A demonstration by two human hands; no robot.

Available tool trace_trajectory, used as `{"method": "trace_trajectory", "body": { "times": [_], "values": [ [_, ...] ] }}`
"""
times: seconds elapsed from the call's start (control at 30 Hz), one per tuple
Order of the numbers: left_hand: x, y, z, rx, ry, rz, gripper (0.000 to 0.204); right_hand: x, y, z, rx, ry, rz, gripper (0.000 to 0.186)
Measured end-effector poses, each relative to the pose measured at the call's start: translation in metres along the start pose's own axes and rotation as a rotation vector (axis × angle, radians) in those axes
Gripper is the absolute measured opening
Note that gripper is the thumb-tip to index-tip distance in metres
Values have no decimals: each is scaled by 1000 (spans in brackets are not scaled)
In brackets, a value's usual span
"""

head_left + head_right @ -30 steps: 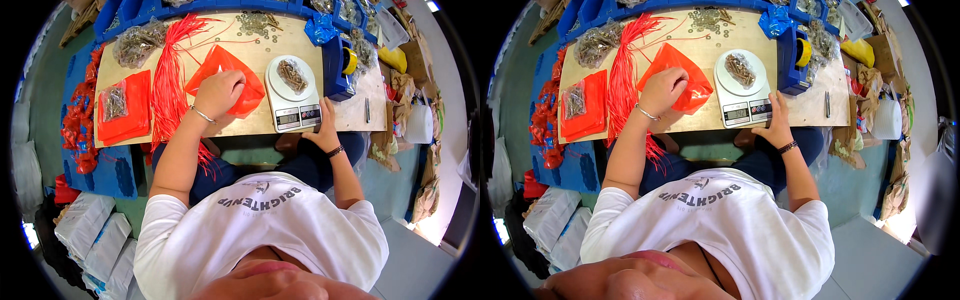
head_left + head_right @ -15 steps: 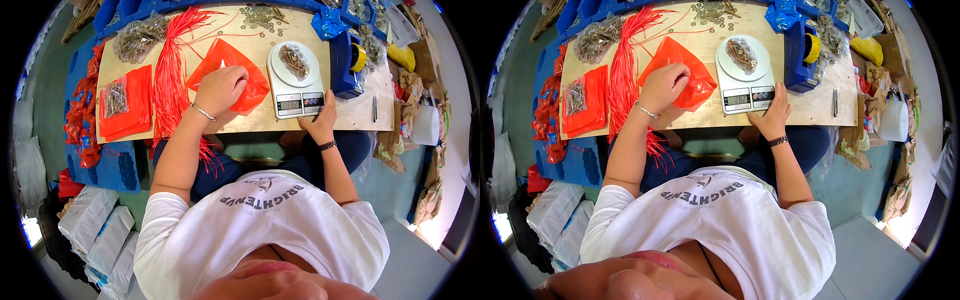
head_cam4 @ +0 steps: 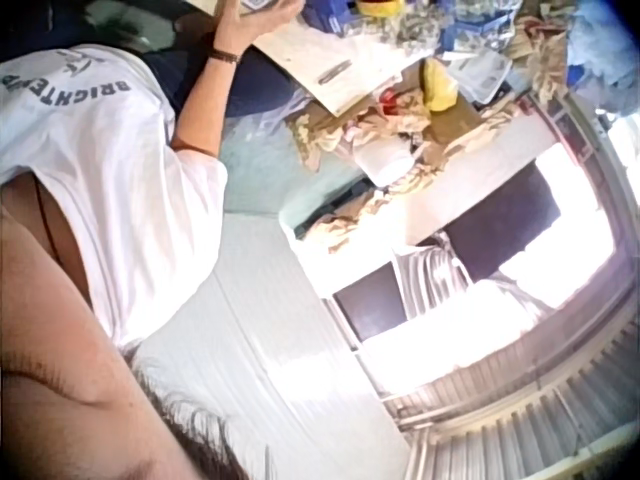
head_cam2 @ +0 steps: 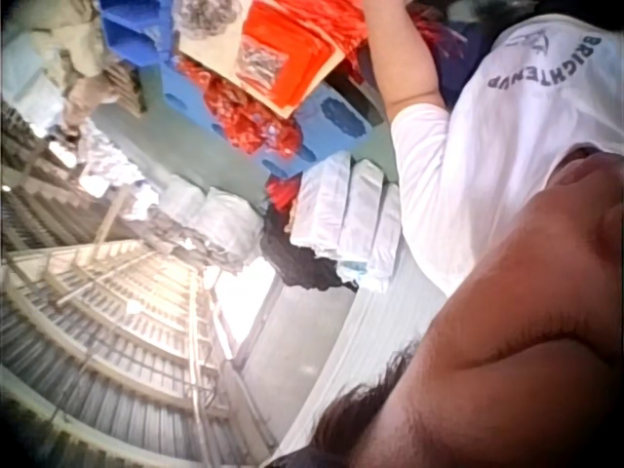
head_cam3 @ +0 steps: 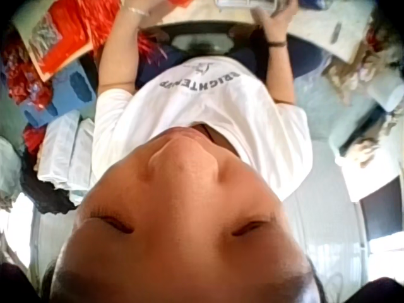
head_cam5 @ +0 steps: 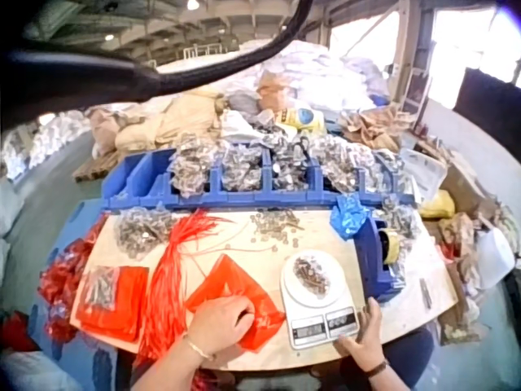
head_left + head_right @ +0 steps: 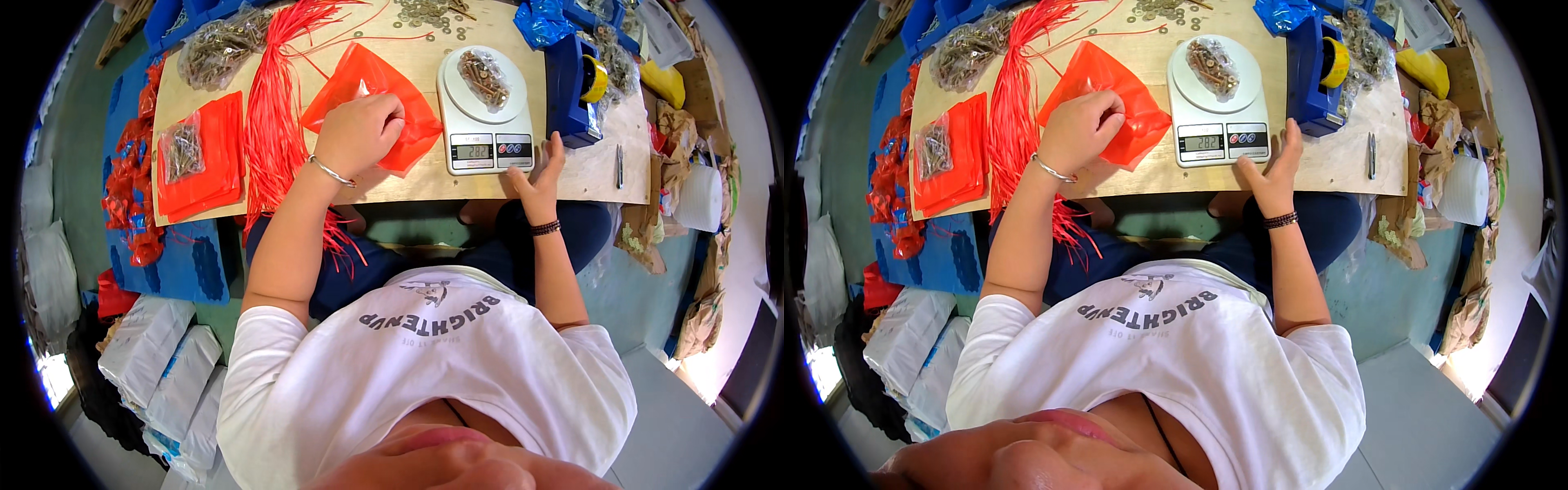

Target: The person weighs metal washers and screws on a digital scale, places them into small red bags, and seals the bags using tape.

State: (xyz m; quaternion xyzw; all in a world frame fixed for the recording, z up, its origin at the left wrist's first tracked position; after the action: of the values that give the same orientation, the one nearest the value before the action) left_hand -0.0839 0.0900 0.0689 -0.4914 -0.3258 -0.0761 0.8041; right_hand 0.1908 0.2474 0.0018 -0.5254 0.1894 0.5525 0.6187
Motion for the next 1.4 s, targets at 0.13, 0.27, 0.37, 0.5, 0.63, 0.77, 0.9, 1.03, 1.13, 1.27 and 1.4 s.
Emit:
{"method": "trace_trajectory", "body": {
  "times": [0.13, 0.27, 0.37, 0.5, 0.63, 0.77, 0.9, 1.03, 1.13, 1.27, 1.4],
  "values": [
    [3, 0, -2, -11, 4, 4, 12, -33, -3, 23, 22, -267, -228, 79],
    [6, 1, -4, 14, 22, -16, 13, -52, 19, 54, -31, -322, -284, 70],
    [8, 1, -4, 11, 15, -25, 14, -67, 48, 75, -93, -447, -336, 72],
    [11, 0, -3, -40, 10, -21, 15, -78, 81, 87, -209, -435, -534, 54],
    [10, 1, -4, 19, 48, -69, 13, -72, 81, 88, -186, -284, -353, 40],
    [11, -2, -2, 53, 75, -54, 13, -57, 63, 73, -245, 47, -3, 34],
    [10, -3, -3, 64, 55, -45, 14, -60, 53, 29, -472, 705, 719, 29],
    [14, -5, -2, 128, 29, -66, 13, -80, 70, -1, -596, 816, 678, 29],
    [17, -6, -3, 187, 8, -116, 11, -90, 98, -7, -586, 869, 733, 29],
    [28, -25, -7, 384, 35, -128, 10, -111, 132, -4, -575, 1059, 1162, 26],
    [38, -29, -21, 432, 148, -30, 8, -136, 161, -1, -645, 837, 1282, 28]
  ]
}}
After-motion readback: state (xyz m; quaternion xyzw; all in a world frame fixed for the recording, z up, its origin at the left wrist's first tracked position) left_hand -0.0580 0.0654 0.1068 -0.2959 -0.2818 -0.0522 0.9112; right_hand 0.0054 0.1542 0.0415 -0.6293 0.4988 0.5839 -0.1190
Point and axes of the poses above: each hand's wrist, its own z-axis towards the middle knuckle, its own y-axis out of the palm, x = y × z, the point moved 4 cm from there along z, towards the middle knuckle, and after that the axes turned 13 degrees about x, right-handed, at the moved point
